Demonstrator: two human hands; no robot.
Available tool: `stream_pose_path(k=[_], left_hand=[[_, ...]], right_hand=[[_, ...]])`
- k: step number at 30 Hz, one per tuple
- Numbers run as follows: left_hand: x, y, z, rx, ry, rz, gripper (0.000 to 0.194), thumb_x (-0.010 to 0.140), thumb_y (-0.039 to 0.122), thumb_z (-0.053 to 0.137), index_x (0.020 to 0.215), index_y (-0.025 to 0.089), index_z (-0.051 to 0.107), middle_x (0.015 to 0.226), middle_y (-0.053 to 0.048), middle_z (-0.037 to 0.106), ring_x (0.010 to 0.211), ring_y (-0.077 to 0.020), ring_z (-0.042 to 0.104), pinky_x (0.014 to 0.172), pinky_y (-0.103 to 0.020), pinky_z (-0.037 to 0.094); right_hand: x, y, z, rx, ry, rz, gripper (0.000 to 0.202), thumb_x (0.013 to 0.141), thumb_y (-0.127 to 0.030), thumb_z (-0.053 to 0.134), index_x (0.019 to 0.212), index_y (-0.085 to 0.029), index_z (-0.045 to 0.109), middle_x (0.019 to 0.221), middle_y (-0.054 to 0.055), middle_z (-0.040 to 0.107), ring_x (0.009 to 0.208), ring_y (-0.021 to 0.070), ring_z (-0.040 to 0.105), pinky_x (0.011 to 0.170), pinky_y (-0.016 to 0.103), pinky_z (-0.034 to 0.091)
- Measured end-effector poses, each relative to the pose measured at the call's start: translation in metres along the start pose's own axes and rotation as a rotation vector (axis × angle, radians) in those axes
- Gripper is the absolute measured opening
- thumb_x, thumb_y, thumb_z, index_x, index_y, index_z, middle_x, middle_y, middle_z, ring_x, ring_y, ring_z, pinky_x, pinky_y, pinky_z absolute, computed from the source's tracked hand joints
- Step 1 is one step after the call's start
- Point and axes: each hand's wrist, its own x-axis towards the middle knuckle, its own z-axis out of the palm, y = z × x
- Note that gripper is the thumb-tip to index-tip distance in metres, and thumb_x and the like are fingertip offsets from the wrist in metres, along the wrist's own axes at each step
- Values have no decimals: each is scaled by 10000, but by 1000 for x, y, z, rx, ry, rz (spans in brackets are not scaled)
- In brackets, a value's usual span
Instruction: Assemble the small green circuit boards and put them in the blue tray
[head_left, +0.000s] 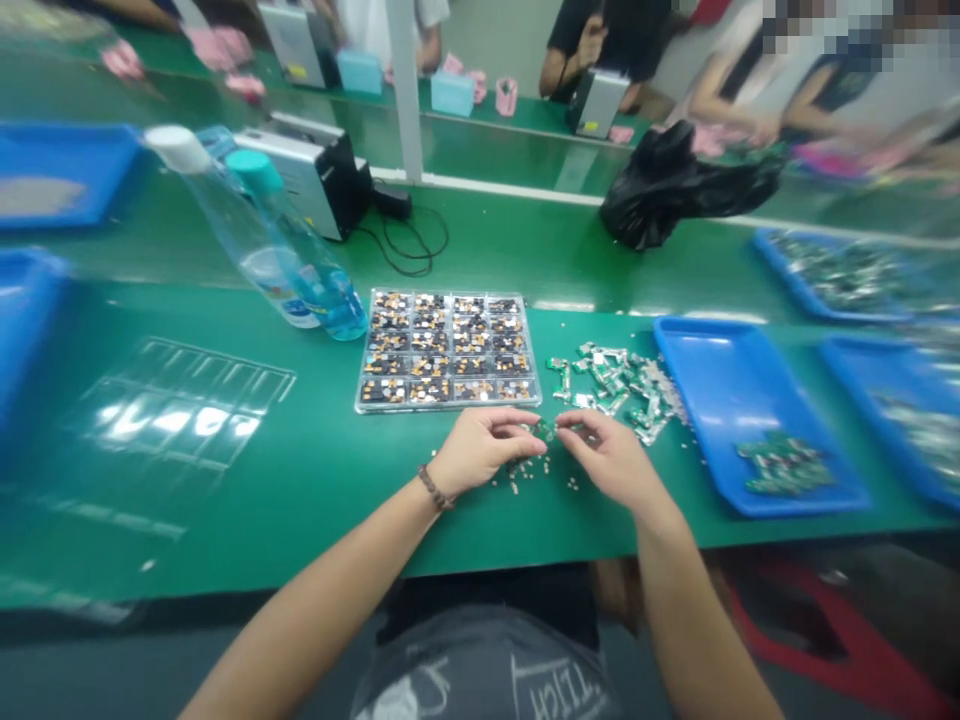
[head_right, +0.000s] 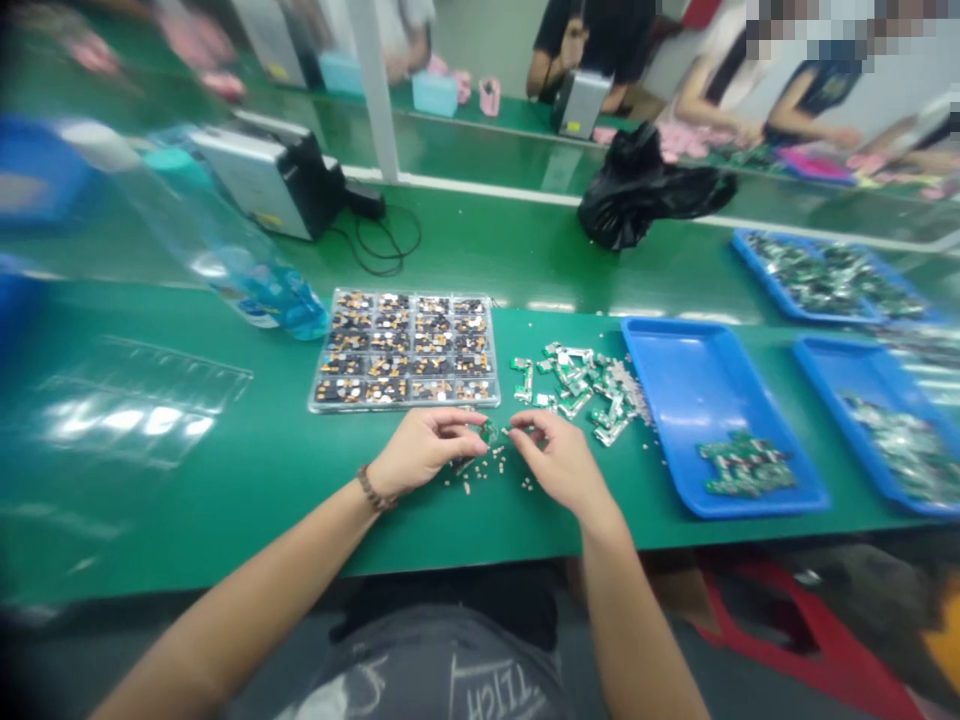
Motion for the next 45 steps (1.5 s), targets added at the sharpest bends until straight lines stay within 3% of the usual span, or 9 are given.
stream_pose_path(k=[5,8,11,16,20,23,33,39,45], left_hand=[[1,-5,4,14,-107,-21,410,719,369,763,1013,101,663,689,-23,655,591,-111,609,558,-215,467],[1,-2,3,-41,-102,-26,501,807,419,669,1190,111,569,753,-44,650,611,-150,646,520,-237,490],[-1,2,-1,33,-109,-57,478,793,436,680,1116,97,585,666,-56,649,409,-114,529,378,-221,368],[-5,4,-1,81,-70,-7,311,760,325,726,982,142,607,547,-2,579,339,-97,439,336,-224,290],[-4,1,4,166,-57,106,104,821,225,625,755,146,638,540,-8,551,399,-113,459,388,-246,327],[-2,-2,4,186,-14,137,61,805,173,612,768,141,648,604,-15,580,466,-120,498,441,-243,368],[5,2,-3,-26,169,104,174,847,211,577,990,113,575,888,-82,626,619,-133,615,519,-258,515],[3,0,0,15,117,61,158,816,230,634,905,123,558,697,-27,597,534,-113,591,467,-222,488],[6,-3,0,36,124,68,183,809,238,644,925,119,566,748,-32,597,550,-103,582,442,-200,482]], right_hand=[[43,-37,-14,-163,100,-265,181,878,-308,565,941,-196,693,926,46,704,790,171,622,707,297,469],[76,-73,6,-207,-138,-501,165,886,-254,550,934,-202,700,926,31,706,814,156,616,749,286,457],[104,-100,38,-341,-430,-656,157,863,-199,558,871,-213,714,873,29,709,805,163,609,746,294,436],[124,-120,79,-571,-506,-730,134,823,-172,577,799,-198,707,833,64,688,781,190,589,678,316,396],[122,-125,95,-667,-490,-735,134,847,-212,571,844,-188,703,882,84,688,788,199,593,616,302,374],[119,-128,101,-720,-480,-705,140,841,-205,568,849,-169,703,913,107,692,795,215,602,594,302,370],[113,-103,50,-289,-283,-536,124,803,-175,564,849,-193,678,827,13,705,691,138,599,678,274,433],[115,-88,54,-138,-309,-501,113,775,-163,571,841,-195,657,852,6,699,707,124,592,684,257,443],[112,-83,49,-66,-291,-464,137,776,-181,572,879,-196,660,875,3,694,664,107,559,652,248,433]])
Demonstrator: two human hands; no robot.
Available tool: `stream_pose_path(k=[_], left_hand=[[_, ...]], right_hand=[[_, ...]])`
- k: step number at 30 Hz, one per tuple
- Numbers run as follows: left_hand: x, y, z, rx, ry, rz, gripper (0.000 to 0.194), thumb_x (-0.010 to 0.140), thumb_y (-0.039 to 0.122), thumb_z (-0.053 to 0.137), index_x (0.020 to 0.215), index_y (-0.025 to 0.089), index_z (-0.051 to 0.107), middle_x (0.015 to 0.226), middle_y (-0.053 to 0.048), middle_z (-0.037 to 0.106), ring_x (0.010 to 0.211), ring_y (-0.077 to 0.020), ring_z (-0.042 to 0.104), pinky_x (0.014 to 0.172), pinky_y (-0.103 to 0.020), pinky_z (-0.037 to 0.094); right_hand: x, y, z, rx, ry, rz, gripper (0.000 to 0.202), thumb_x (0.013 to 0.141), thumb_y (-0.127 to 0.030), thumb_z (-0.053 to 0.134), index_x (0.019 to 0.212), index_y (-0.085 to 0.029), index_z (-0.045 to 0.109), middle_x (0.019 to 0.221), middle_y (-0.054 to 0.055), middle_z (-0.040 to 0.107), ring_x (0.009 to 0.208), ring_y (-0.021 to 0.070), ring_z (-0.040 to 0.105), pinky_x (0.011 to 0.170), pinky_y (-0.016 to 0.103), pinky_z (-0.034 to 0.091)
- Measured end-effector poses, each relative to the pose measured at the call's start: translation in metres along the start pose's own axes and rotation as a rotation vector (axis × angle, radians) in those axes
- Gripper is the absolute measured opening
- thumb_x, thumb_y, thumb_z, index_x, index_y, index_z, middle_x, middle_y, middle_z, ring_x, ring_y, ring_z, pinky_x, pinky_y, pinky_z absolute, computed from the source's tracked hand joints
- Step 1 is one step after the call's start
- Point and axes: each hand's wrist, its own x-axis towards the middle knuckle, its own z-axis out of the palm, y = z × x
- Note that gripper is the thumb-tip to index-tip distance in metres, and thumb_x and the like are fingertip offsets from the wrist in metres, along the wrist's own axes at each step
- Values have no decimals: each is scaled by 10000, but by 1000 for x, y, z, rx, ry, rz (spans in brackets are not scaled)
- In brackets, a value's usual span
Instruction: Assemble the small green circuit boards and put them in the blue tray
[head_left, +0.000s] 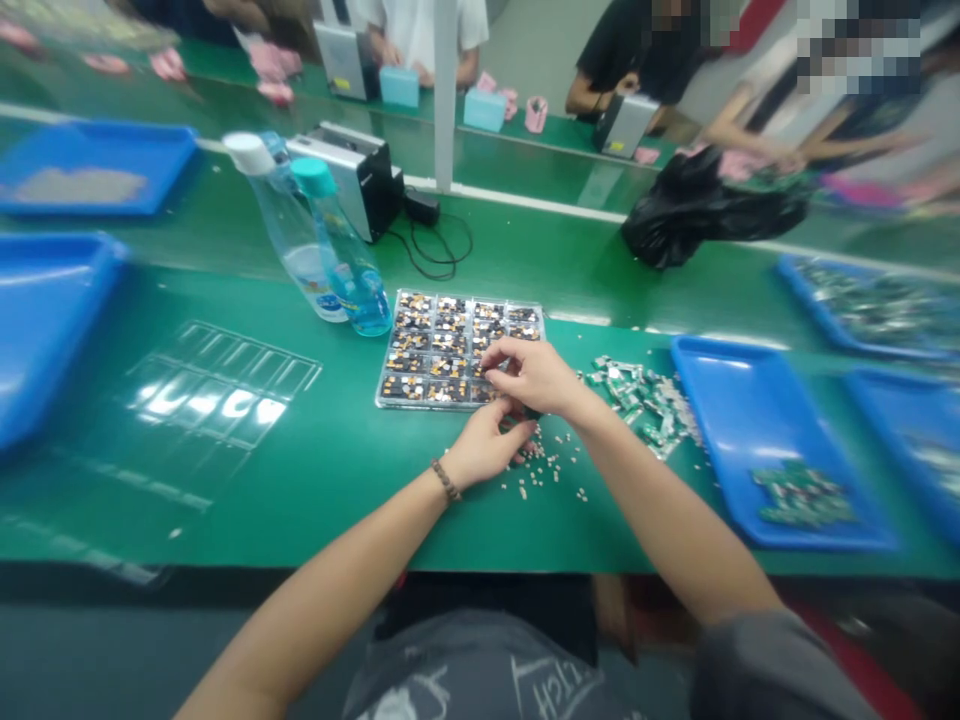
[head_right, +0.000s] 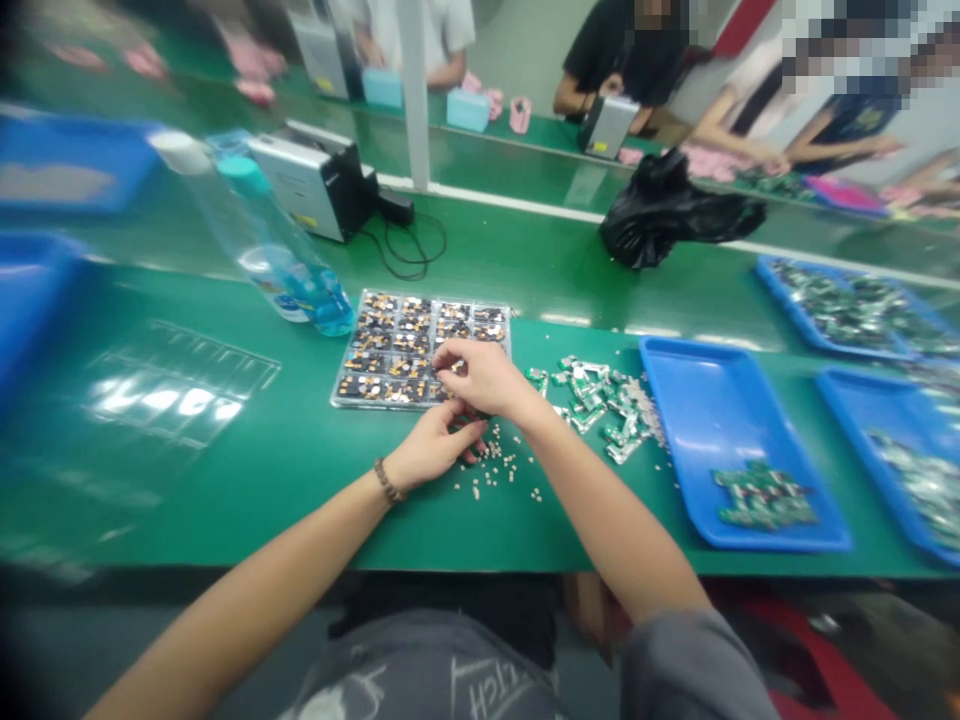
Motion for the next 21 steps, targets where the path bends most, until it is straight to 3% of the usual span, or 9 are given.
stream_pose_path(k=[9,12,17,21], left_hand=[[1,-3,-1,99,-19,-25,196,822,253,626,937,96,609,670,-52,635,478,-105,559,447,-225,484],[1,-2,-2,82,-23,-7,216,810,263,643,955,107,604,676,-46,635,468,-100,559,430,-214,478],[2,9,-10,-80,8,-31,267,799,246,641,1017,137,533,831,-60,655,596,-113,625,466,-200,506],[2,15,-14,-131,31,-20,258,802,281,644,978,156,502,780,-32,651,600,-113,616,490,-213,517]], right_hand=[[-5,7,8,48,-22,-26,60,748,-198,584,776,-185,636,703,-11,638,650,114,554,653,250,430],[-7,6,6,169,-22,-21,87,768,-239,586,818,-184,632,727,-8,634,647,112,549,637,253,439],[-16,6,-4,430,73,86,193,775,-353,634,876,-190,615,789,13,634,663,124,562,624,275,473],[-20,12,-9,500,127,95,189,744,-332,663,861,-192,612,820,19,632,707,134,573,661,289,488]])
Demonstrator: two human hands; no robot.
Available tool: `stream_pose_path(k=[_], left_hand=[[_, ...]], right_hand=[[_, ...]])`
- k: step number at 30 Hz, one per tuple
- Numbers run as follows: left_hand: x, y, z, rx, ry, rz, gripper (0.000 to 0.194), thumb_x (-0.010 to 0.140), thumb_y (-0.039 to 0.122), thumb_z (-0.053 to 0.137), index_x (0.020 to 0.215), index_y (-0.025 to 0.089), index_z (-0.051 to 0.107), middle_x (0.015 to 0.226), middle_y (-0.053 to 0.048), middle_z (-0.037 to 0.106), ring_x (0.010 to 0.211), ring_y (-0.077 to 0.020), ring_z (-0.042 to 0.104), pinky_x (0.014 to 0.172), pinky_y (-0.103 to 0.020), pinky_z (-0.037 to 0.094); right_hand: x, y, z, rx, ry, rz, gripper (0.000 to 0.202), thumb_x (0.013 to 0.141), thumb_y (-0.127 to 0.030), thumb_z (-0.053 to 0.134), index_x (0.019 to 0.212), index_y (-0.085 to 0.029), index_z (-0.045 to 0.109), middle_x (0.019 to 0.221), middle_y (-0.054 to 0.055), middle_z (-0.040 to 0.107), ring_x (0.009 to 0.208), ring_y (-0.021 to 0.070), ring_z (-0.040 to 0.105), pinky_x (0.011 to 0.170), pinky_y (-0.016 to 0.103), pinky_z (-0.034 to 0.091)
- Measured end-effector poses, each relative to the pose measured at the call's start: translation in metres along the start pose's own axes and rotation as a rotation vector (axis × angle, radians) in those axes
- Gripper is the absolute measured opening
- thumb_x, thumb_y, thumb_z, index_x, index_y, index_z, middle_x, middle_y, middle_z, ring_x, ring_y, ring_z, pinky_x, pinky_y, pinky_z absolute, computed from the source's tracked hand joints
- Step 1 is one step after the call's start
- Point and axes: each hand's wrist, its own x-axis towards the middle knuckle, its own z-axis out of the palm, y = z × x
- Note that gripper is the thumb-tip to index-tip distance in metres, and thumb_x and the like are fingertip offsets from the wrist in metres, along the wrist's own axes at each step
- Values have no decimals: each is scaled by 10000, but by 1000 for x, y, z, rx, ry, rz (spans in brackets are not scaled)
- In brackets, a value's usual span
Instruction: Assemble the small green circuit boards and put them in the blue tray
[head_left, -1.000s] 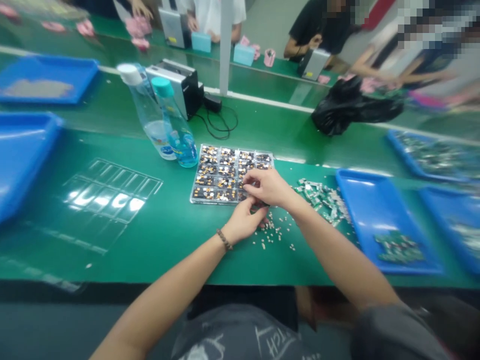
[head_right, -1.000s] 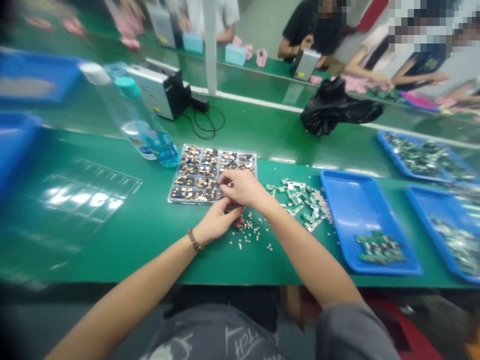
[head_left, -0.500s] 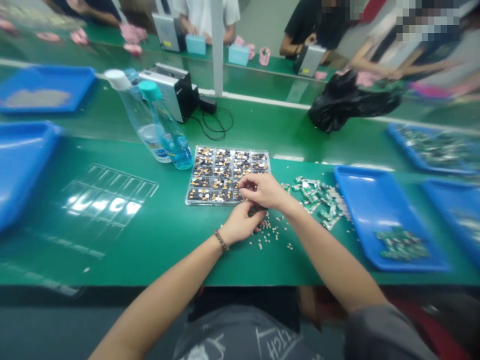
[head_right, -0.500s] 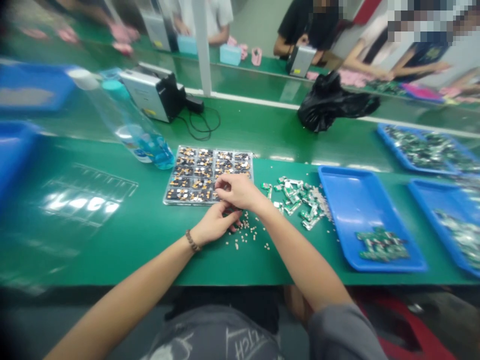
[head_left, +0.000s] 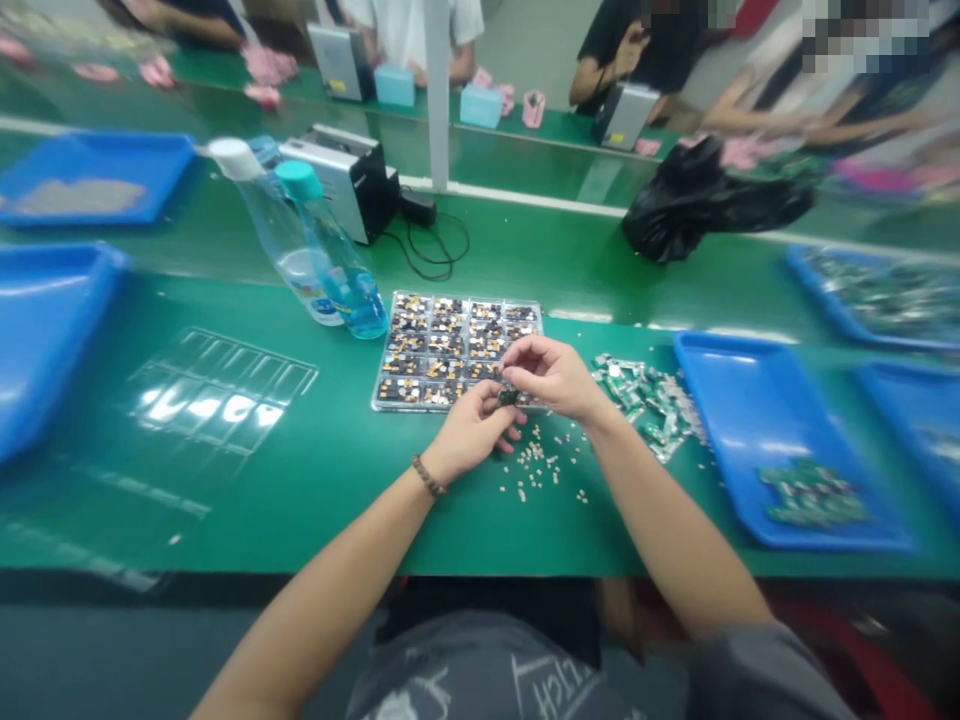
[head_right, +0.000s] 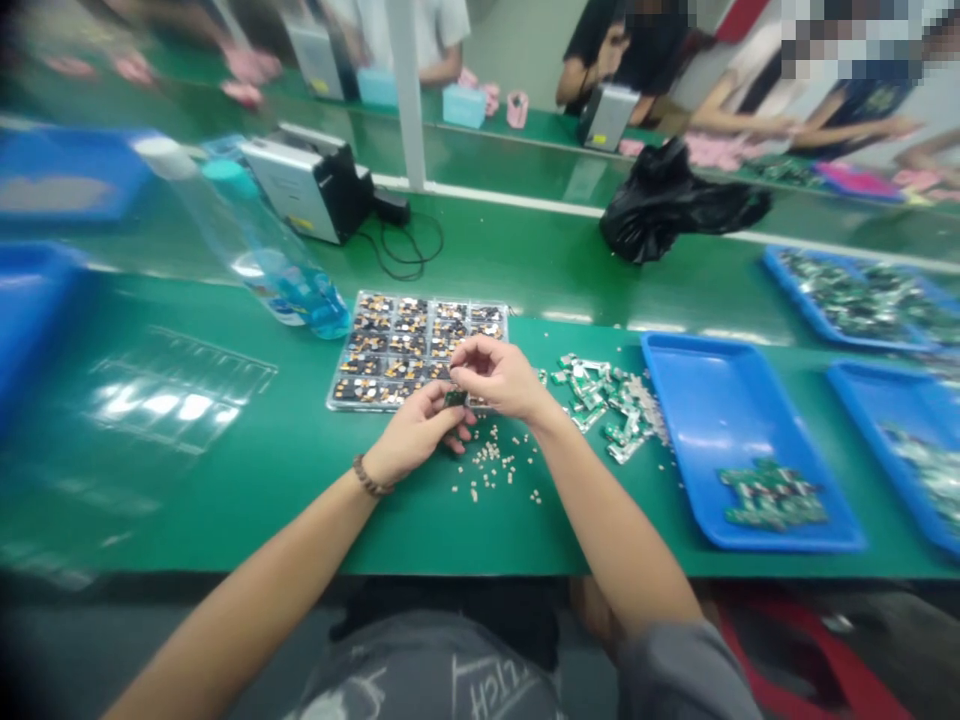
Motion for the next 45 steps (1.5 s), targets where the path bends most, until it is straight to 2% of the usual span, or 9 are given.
stream_pose_path(k=[5,11,16,21,25,34,45], left_hand=[[3,1,-3,-169,17,61,435,819,350,655,1168,174,465,892,-62,691,718,-146,648,608,-277,563],[7,-3,-6,-204,146,105,381,811,335,677,1124,176,531,1024,-67,671,717,-123,645,637,-253,549],[9,-9,-3,-155,173,114,351,792,312,698,1086,167,575,963,-39,666,756,-114,632,662,-209,518],[11,-14,-5,-124,170,134,340,790,305,701,1079,162,593,995,-46,667,843,-128,620,750,-226,502],[11,-14,-7,-91,153,135,344,799,313,691,1090,161,587,997,-53,663,853,-135,619,750,-236,506],[9,-10,-3,-37,153,123,376,793,318,692,1104,150,564,913,-42,656,752,-128,623,644,-223,528],[8,-7,-1,-90,106,113,434,801,297,680,1186,149,543,1000,-64,650,784,-131,616,644,-223,544]], right_hand=[[-18,4,-7,-38,165,17,173,776,-336,652,875,-197,624,845,32,648,751,155,593,703,312,508],[-49,13,13,-9,268,25,200,806,-337,658,949,-199,642,909,42,673,794,162,637,738,308,535],[-54,24,27,70,232,54,193,839,-347,632,959,-196,621,805,28,686,686,165,678,654,298,579],[-57,26,27,-58,243,-30,156,842,-287,623,967,-198,651,827,34,705,623,160,693,568,269,588],[-58,25,25,-142,245,-71,140,850,-253,606,968,-206,666,853,33,719,623,156,698,556,256,593],[-58,25,22,-236,226,-100,142,857,-212,594,971,-212,678,843,21,724,653,147,700,591,245,595],[-59,29,23,-258,250,-154,123,856,-227,598,958,-219,668,876,32,685,676,144,673,583,251,576]])
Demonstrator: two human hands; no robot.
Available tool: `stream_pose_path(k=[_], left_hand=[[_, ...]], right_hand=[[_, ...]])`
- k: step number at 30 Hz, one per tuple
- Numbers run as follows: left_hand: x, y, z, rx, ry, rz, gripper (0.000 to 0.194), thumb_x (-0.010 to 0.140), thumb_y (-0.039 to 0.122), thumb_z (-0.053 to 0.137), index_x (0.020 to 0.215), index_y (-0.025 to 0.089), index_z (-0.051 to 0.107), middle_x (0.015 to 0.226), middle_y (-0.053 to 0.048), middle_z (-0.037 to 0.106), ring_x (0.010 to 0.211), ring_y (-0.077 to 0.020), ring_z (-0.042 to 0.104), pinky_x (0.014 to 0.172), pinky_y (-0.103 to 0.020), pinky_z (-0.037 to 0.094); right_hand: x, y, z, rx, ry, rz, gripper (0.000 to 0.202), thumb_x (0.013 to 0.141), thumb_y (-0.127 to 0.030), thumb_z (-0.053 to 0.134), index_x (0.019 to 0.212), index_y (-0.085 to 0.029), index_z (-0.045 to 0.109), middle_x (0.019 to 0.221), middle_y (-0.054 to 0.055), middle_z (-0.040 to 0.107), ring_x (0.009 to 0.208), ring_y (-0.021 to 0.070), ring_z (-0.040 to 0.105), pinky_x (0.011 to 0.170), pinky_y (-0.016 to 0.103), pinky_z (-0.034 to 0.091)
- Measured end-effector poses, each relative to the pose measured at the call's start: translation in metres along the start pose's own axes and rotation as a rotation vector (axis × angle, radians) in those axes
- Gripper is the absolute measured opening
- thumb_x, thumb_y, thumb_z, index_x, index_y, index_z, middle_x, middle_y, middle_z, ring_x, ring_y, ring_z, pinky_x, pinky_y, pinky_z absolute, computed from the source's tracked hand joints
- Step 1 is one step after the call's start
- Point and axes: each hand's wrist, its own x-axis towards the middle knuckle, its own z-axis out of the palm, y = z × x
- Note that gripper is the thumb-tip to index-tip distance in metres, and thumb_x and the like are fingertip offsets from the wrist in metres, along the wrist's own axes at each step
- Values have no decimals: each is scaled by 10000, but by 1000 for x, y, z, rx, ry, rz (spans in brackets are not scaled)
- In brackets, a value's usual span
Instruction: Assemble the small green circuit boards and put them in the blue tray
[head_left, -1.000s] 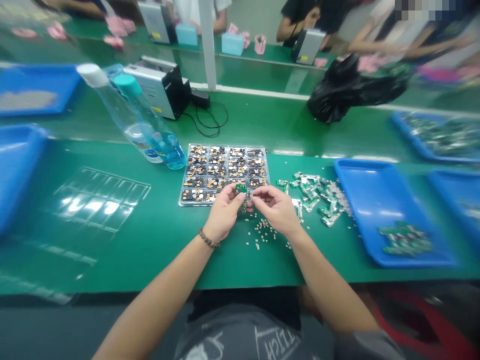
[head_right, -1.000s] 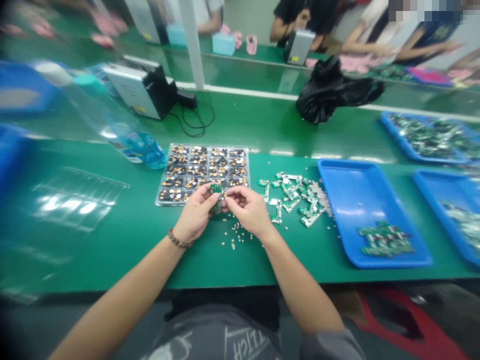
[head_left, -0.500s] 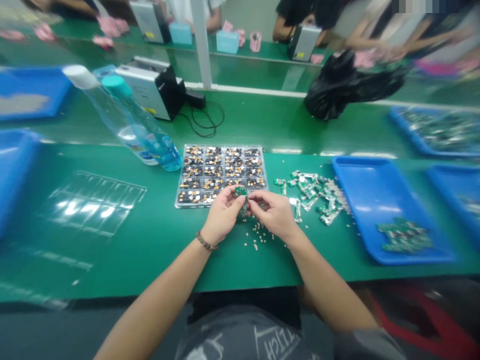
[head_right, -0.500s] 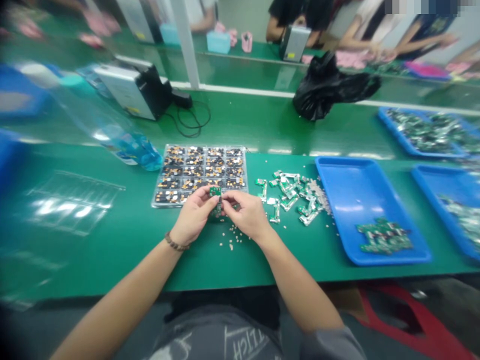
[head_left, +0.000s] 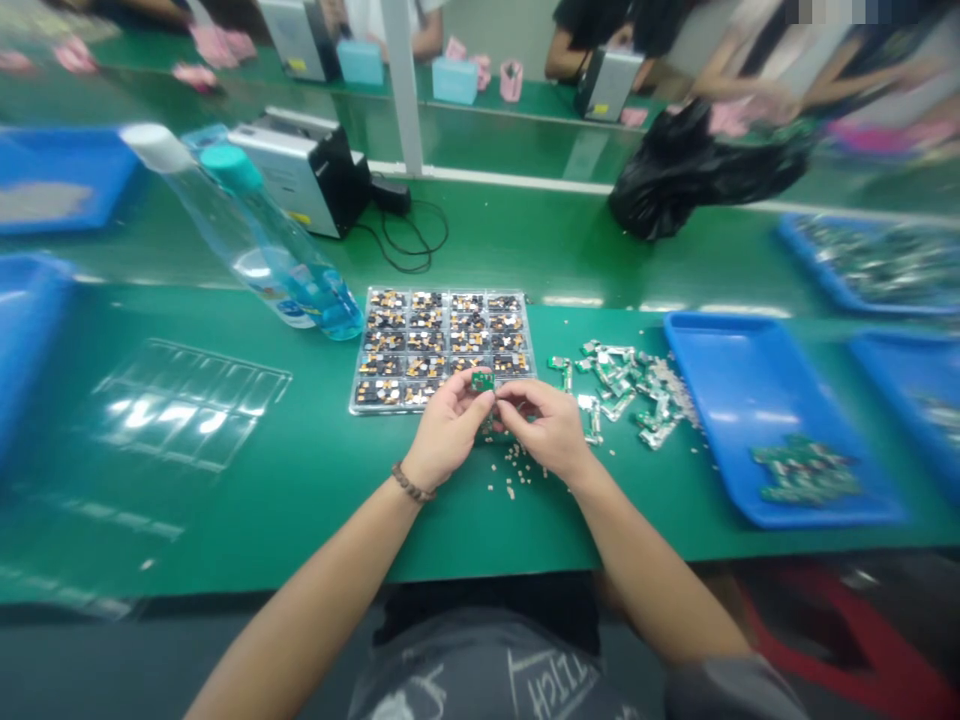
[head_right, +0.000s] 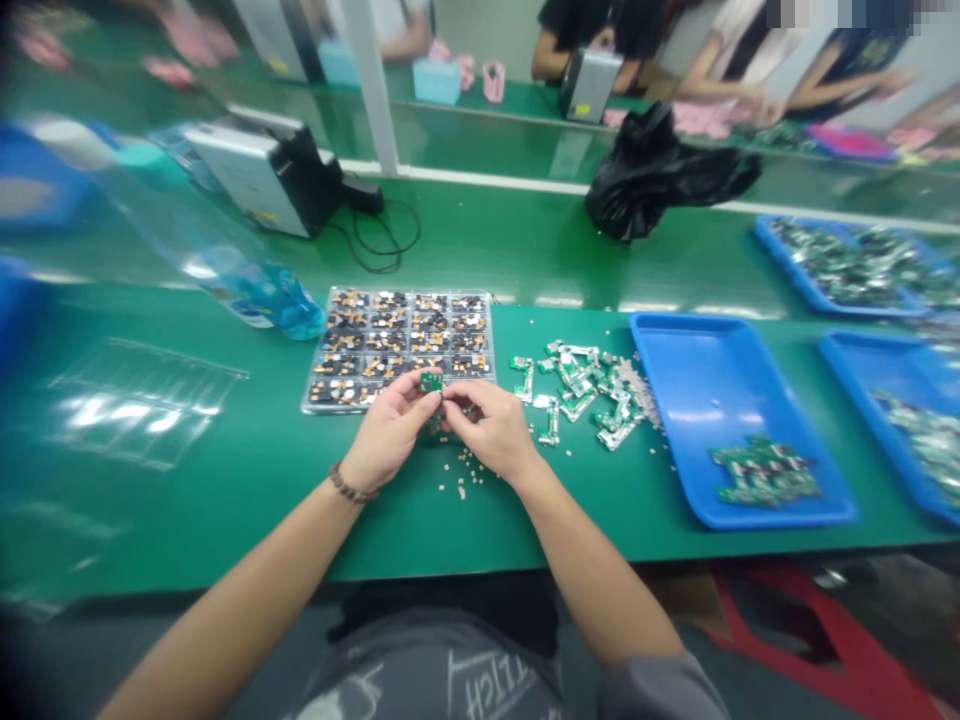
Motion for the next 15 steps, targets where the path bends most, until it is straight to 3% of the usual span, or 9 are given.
stream_pose_path(k=[9,15], left_hand=[[-1,1,1,38,2,3,389,833,244,621,1197,126,549,995,-68,665,768,-119,620,657,-205,535],[-1,2,1,97,0,13,377,841,256,603,1192,128,552,1031,-84,665,824,-147,631,655,-209,529]], right_hand=[[-2,0,0,5,-4,16,110,869,-227,588,952,-220,660,870,30,688,667,134,683,573,229,588],[-1,-2,-5,-133,-32,-77,122,868,-209,577,954,-214,663,875,37,683,738,144,667,604,236,577]])
